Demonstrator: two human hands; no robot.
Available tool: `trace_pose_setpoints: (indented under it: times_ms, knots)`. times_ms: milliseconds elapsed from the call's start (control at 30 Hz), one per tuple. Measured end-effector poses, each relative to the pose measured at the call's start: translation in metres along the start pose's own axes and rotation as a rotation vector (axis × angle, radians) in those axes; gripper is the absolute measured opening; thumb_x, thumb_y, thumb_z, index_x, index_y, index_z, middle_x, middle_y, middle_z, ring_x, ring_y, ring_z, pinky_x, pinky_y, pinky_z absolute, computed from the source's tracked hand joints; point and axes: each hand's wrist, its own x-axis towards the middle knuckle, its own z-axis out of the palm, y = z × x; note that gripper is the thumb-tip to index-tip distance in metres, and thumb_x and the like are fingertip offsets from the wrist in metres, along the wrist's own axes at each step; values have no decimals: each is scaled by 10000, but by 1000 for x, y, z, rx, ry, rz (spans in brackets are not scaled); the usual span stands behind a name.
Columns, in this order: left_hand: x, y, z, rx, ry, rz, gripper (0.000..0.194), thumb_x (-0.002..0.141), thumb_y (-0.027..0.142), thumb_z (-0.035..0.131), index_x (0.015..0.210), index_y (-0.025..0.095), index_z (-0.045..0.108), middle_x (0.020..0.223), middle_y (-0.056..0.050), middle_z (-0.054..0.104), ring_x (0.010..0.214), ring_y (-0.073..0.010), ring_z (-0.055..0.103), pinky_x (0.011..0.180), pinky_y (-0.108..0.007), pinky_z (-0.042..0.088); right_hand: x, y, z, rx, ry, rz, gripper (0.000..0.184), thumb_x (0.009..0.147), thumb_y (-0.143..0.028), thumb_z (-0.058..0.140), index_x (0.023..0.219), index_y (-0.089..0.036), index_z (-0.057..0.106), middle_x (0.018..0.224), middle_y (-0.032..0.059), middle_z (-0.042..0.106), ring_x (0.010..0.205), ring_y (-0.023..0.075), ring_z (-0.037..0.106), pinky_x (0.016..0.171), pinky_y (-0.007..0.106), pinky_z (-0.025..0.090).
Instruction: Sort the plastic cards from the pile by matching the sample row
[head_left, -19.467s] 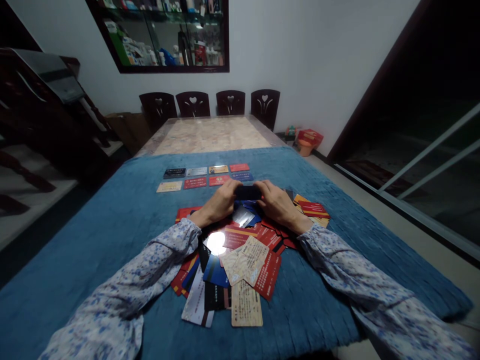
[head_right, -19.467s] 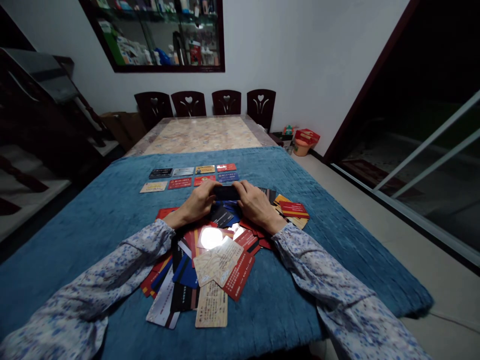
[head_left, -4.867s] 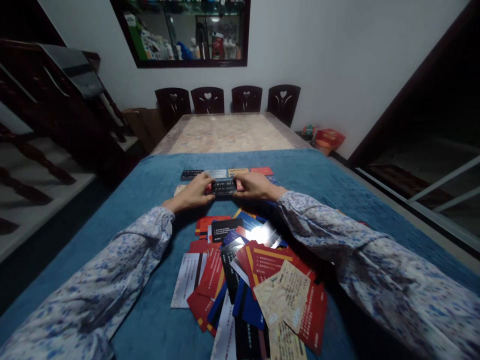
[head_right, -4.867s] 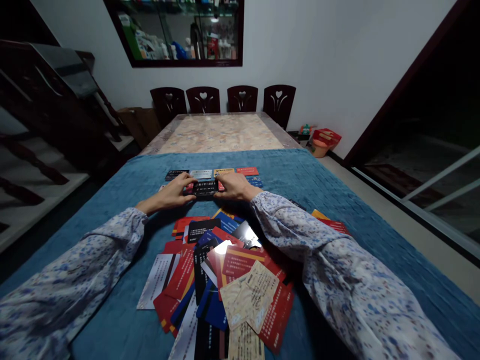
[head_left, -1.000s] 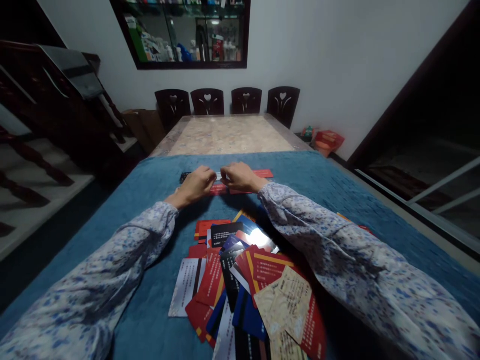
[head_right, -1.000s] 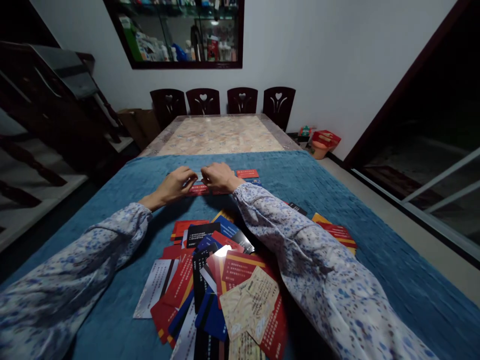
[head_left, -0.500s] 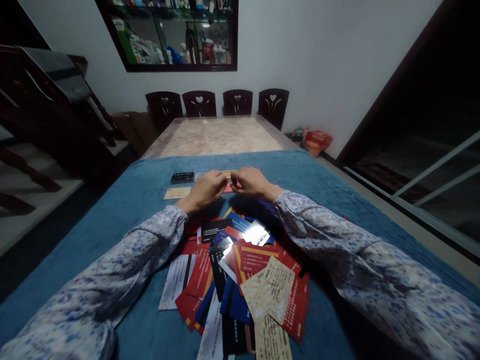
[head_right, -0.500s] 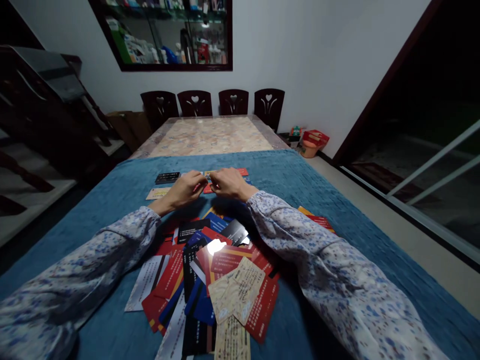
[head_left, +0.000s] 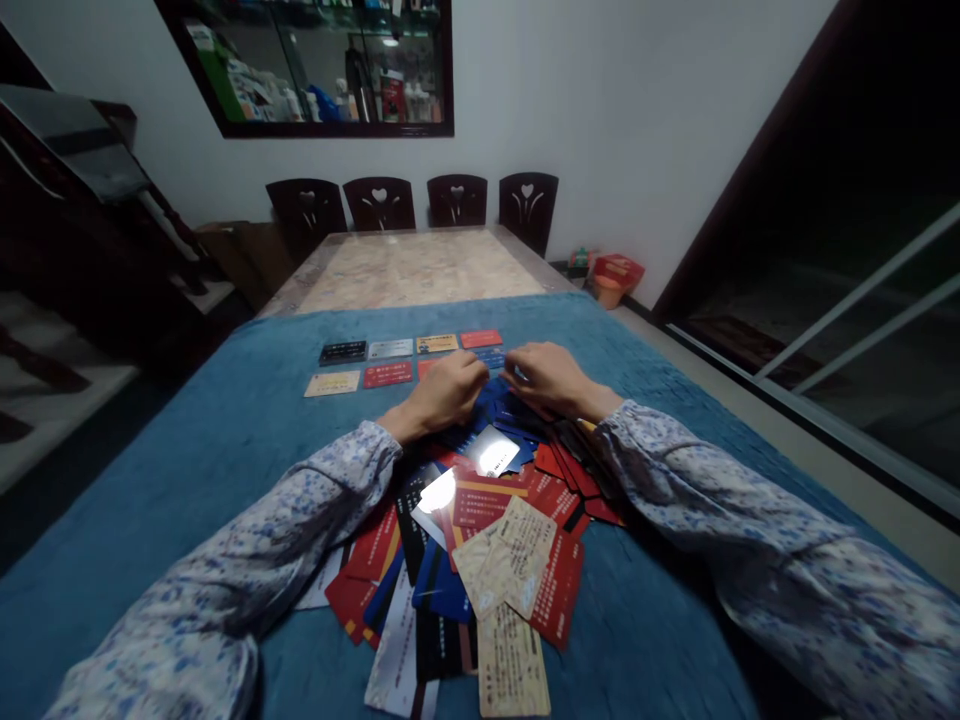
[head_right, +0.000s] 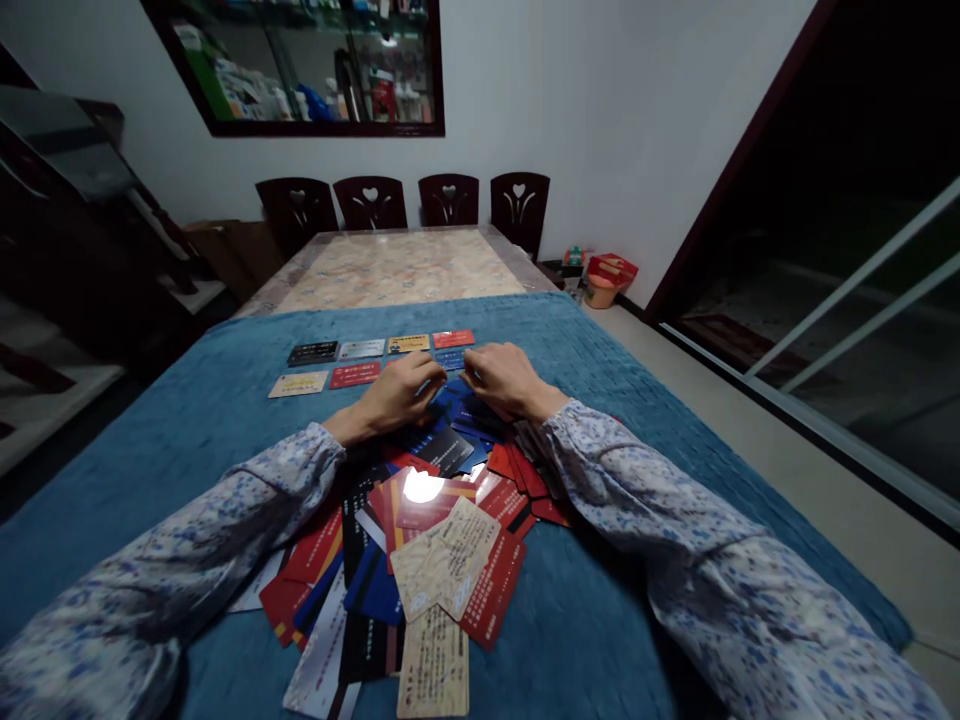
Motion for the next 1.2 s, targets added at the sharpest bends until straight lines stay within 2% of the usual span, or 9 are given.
trace_pose_setpoints:
  times_ms: [233,400,567,767,900,1000,1200]
  knots:
    - [13,19,7,38,-64,46,206,983,129,476,943,142,678,956,-108,667,904,-214,587,798,-328,501,-28,25,9,16,36,52,321,1012,-362,466,989,-185,733,963,118,765,844,219,631,679,314,325]
    - [21,29,12,41,-112,46,215,987,127,472,974,137,686,984,-116,667,920,-222,585,812,-341,504,-41,40,19,43,45,107,264,971,-278,495,1002,-184,740,978,117,761,845,220,617,684,316,319]
    - [27,37,18,10,-140,72,236,982,119,457,994,140,691,992,-117,670,946,-229,579,828,-355,504,-53,55,28,69,79,134,288,979,-248,460,1024,-190,739,1001,111,755,869,217,609,712,314,330]
    - [36,45,25,7,-207,116,260,991,137,453,1050,136,706,1029,-122,702,978,-244,555,879,-378,481,-64,66,31,59,42,189,275,965,-223,499,1058,-189,755,1020,124,743,919,233,608,735,323,349]
    - [41,52,26,6,-254,148,298,988,148,474,1201,155,682,1163,-117,714,1088,-264,538,932,-400,448,-67,69,31,38,-16,214,313,984,-218,475,1118,-186,756,1081,123,744,1001,251,608,759,336,364]
    - [43,56,29,34,-302,162,397,933,89,514,1294,188,646,1330,-107,674,1217,-279,505,957,-416,424,-67,69,33,34,-46,217,331,999,-240,466,1155,-195,755,1140,119,744,1048,261,603,778,345,379]
    - [46,56,40,48,-339,216,501,877,59,558,1332,248,647,1438,-87,617,1327,-298,461,1007,-470,396,-69,72,36,86,-70,178,372,1022,-279,446,1235,-200,741,1229,117,745,1093,266,606,850,360,425]
